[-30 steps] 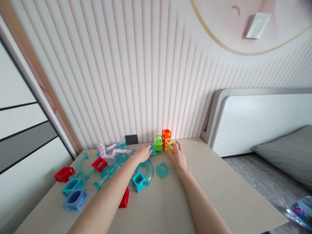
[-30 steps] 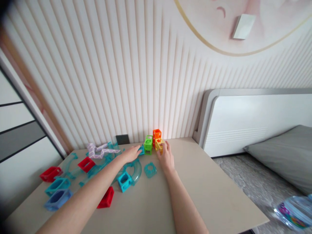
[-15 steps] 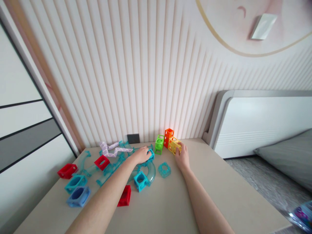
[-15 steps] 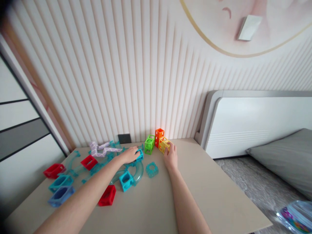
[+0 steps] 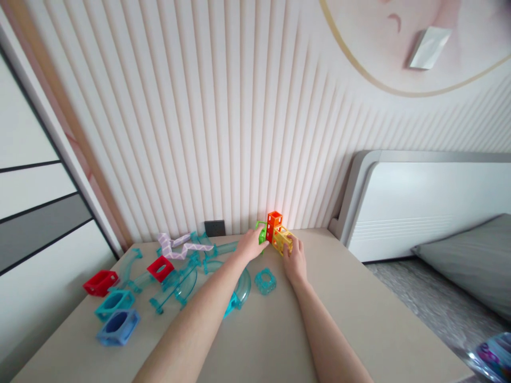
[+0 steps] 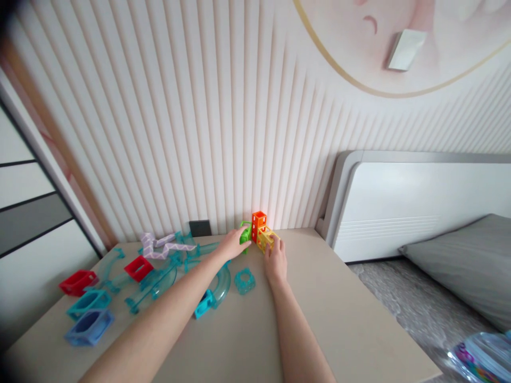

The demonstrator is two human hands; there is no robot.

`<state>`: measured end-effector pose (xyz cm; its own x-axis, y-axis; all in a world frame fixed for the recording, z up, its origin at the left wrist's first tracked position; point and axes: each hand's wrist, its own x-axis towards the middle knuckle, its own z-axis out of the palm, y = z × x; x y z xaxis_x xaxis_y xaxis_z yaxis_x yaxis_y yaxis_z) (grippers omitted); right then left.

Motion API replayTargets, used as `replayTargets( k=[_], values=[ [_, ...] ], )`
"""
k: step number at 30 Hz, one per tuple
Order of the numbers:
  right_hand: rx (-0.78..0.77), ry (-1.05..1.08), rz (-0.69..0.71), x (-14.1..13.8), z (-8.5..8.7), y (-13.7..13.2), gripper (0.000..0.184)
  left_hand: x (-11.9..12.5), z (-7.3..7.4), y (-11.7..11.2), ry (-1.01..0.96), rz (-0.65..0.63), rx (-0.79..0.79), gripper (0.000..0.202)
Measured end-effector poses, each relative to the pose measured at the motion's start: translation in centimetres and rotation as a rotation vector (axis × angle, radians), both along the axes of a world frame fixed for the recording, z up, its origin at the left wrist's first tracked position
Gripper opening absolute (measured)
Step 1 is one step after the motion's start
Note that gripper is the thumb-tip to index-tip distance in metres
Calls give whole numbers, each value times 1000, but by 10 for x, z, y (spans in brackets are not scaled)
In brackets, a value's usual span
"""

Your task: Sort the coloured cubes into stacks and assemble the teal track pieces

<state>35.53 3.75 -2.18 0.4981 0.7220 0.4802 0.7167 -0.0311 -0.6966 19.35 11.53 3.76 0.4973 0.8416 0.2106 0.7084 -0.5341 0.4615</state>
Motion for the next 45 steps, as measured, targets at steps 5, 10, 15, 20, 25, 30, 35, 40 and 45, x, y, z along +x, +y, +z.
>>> replayTargets(
  k=[5, 10, 15, 20, 25, 30, 35, 40, 45],
  values=[
    [-22, -5, -56, 3, 0, 1, 37, 6, 1, 2, -89, 22, -34, 53],
    [-15, -3, -82, 7, -6, 6, 39, -12, 24, 0, -235, 36, -51, 45],
    [75, -31, -93, 6, 3, 5, 47, -62, 46, -25, -370, 7, -99, 48],
    [341, -27, 214, -39, 32, -22, 43, -125, 37, -74, -687, -17, -183, 59],
    [154, 270, 746, -120, 46, -60, 49, -165, 19, -116, -706, 55, -245, 65],
    [15, 293, 920, -156, 60, -79, 58, -197, 10, -143, -571, 123, -128, 44],
    [3, 55, 862, -163, 77, -66, 60, -225, 10, -144, -505, 231, -18, 38],
    [2, -6, 674, -179, 74, -25, 59, -226, 16, -119, -488, 332, 65, 34],
    [-48, -114, 489, -187, 74, 17, 57, -225, 10, -96, -405, 346, 216, 29]
  ],
)
